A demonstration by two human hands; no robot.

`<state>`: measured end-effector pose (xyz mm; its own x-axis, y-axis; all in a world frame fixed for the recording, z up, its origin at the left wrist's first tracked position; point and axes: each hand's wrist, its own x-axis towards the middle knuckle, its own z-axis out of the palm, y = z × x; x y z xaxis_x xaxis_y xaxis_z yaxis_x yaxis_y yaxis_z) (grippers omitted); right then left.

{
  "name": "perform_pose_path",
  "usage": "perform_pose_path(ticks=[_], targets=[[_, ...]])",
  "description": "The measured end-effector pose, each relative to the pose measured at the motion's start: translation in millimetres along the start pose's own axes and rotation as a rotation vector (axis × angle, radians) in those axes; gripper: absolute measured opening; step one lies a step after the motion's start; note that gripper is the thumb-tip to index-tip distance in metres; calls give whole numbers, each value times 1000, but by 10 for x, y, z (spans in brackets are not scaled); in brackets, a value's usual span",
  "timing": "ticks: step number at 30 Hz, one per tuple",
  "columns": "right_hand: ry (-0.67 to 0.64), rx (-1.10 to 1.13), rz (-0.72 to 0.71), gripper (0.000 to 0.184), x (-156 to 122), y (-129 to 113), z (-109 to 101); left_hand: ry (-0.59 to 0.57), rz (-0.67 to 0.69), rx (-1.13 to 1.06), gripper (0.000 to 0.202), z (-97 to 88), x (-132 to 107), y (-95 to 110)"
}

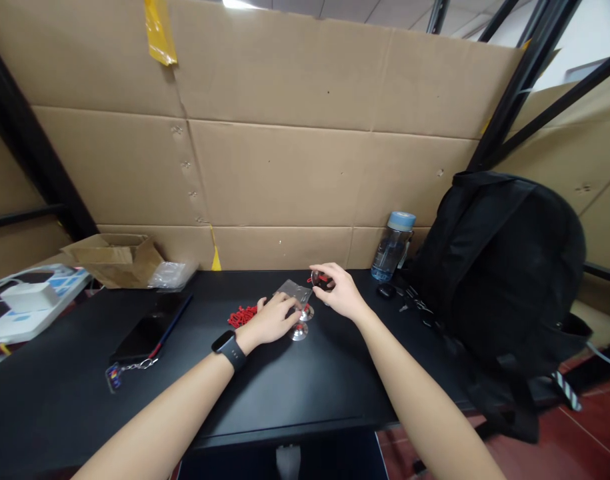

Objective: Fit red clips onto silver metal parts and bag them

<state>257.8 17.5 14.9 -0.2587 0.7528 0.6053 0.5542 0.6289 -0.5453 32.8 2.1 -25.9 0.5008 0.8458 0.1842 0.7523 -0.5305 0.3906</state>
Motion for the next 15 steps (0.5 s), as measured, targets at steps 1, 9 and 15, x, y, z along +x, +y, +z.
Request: perform_pose_path(ticks=[1, 9, 15], targets=[[-27, -11, -2, 50, -3, 8, 6, 0, 22, 20, 34, -2, -14, -5], [-107, -118, -24, 49, -25, 140, 100, 60, 37, 209, 46, 45, -39, -88], [-200, -146, 32, 36, -21, 217, 159, 93, 49, 295, 47, -9, -47, -107]])
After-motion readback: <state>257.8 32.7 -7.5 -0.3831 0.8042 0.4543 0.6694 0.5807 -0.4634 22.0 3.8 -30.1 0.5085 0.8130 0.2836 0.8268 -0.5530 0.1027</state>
